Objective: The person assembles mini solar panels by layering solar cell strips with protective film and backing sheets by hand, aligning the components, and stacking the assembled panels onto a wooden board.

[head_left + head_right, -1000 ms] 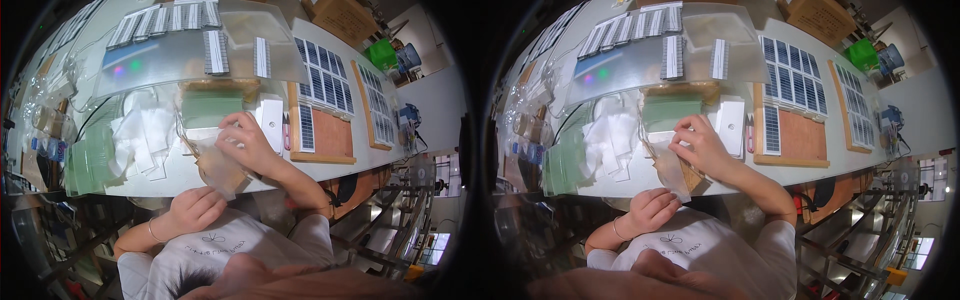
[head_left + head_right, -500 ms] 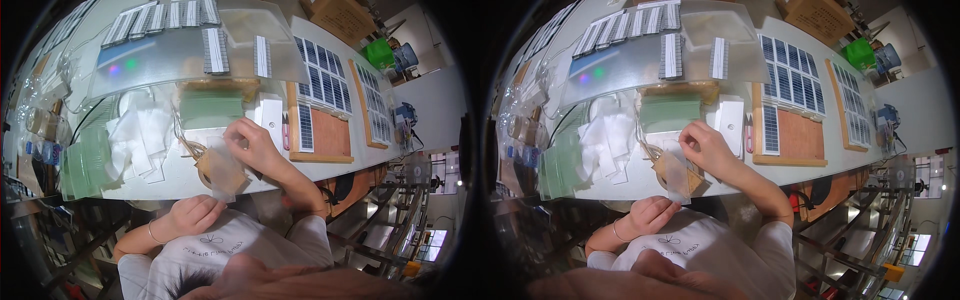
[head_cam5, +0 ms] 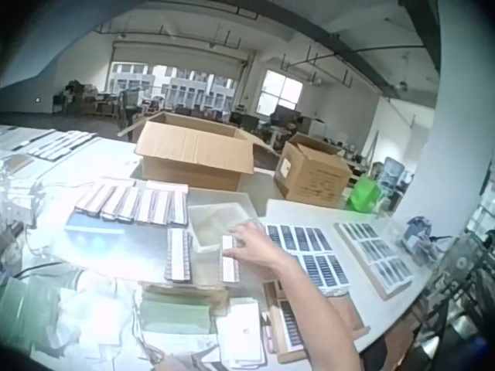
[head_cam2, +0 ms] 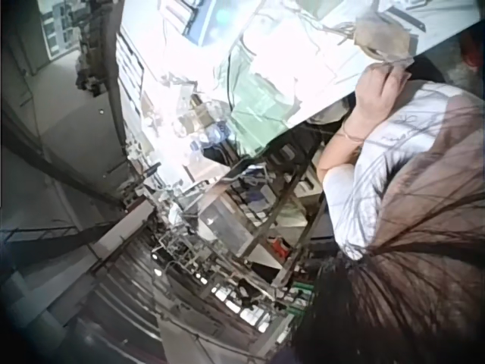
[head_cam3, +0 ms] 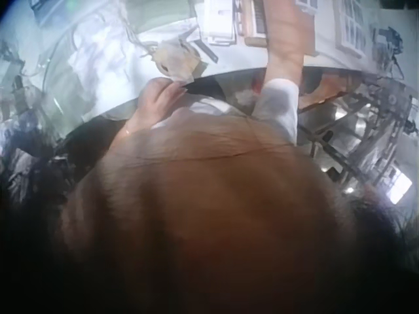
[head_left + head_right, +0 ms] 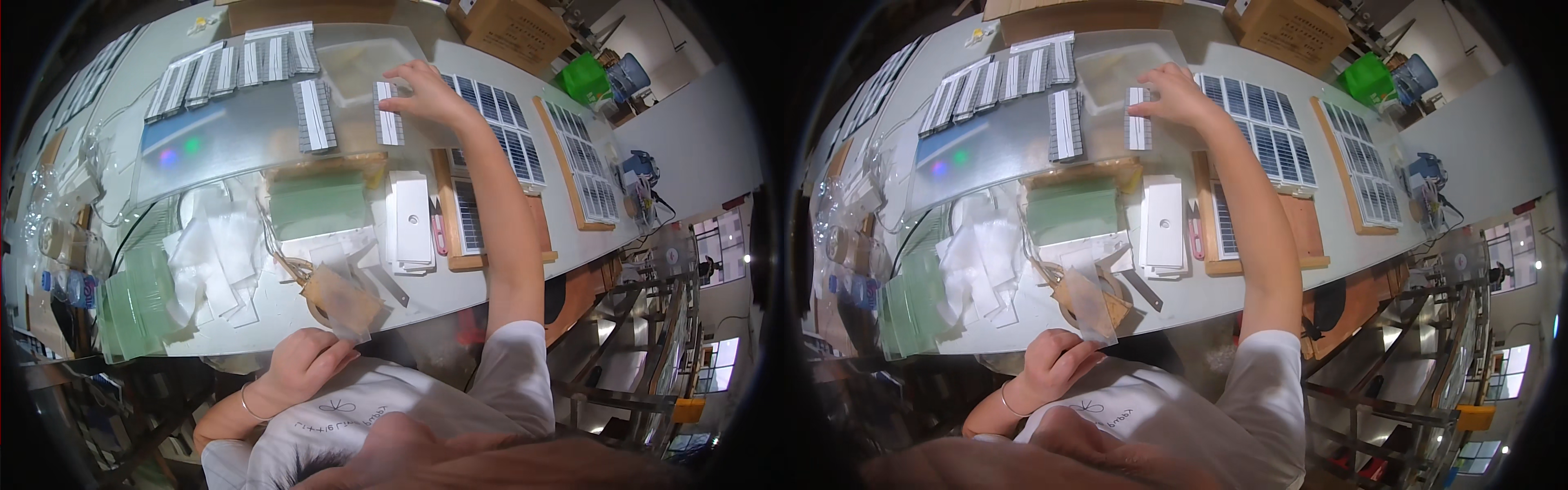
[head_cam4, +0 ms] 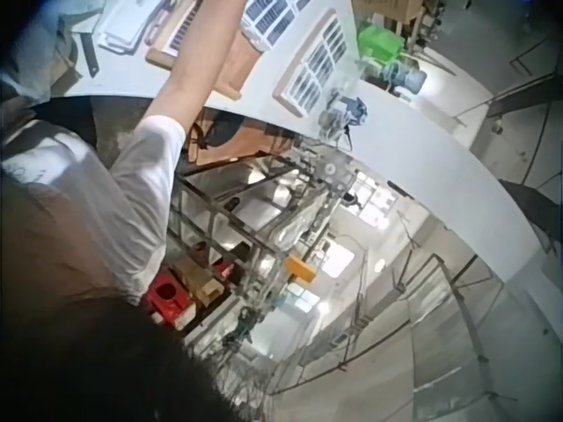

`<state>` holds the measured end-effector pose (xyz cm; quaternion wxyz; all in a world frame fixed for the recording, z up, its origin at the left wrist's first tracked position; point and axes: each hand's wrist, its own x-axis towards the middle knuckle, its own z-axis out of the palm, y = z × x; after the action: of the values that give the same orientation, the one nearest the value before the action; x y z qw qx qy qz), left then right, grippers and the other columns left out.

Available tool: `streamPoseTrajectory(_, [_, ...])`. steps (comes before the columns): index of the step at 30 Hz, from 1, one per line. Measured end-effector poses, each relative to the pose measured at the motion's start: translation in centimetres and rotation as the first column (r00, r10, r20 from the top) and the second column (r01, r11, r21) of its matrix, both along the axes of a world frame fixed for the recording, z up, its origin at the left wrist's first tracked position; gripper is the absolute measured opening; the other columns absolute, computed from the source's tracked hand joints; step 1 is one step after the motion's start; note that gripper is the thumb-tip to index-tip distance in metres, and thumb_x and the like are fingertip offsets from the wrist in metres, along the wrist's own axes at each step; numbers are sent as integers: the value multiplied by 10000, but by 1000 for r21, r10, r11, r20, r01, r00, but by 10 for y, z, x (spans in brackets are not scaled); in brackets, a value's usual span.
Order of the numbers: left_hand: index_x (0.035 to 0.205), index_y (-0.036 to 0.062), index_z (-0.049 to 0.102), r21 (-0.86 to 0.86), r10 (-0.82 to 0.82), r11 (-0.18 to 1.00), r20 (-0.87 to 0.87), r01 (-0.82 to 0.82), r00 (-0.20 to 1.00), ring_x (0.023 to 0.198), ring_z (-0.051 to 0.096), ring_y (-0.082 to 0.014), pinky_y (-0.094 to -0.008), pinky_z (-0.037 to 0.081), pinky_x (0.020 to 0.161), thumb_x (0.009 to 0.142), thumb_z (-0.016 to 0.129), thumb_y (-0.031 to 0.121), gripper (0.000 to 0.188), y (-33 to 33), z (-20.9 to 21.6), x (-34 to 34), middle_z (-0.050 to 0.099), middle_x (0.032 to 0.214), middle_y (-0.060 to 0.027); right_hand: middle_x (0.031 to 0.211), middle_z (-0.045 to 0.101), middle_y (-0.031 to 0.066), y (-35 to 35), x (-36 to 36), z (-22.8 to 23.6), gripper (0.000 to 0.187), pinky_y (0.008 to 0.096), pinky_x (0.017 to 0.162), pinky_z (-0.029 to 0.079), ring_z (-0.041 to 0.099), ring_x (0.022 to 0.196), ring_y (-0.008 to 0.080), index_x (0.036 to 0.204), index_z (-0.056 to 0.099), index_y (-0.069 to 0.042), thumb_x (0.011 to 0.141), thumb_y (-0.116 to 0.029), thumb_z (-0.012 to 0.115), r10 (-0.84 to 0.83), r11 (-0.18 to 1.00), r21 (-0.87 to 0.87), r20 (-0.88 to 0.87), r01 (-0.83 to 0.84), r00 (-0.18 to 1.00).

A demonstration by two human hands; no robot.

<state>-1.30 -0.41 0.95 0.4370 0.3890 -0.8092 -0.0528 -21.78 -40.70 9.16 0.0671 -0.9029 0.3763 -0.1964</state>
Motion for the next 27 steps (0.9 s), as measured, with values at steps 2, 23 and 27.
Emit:
streamPoseTrajectory(2, [1060,69,695,9,18,1000,-8,-18,1000,750,628,-236,-337,516,613,745,857,109,357,3,6,4,620,908,-56,1372,546,211,-9,-7,10,578,422,1155,378,451,1372,389,1337,630,-145,852,-397,817,-36,993,107,-140,51,990])
streamPoseTrajectory(23, [1074,93,742,-196,-97,975,66,108,993,758,608,-170,-275,455,580,714,754,76,361,21,-1,15,623,926,-14,1325,565,48,243,8,5,583,250,911,511,567,1148,128,1426,533,-87,887,-19,746,-90,362,809,525,-463,846])
streamPoseTrajectory(27, [1081,109,744,-214,-3,976,131,31,991,820,618,-168,-270,475,620,726,756,81,356,16,-5,7,622,949,-4,1342,570,73,239,23,-26,546,277,892,520,578,1110,165,1392,540,-73,887,-35,745,16,513,771,431,-377,902])
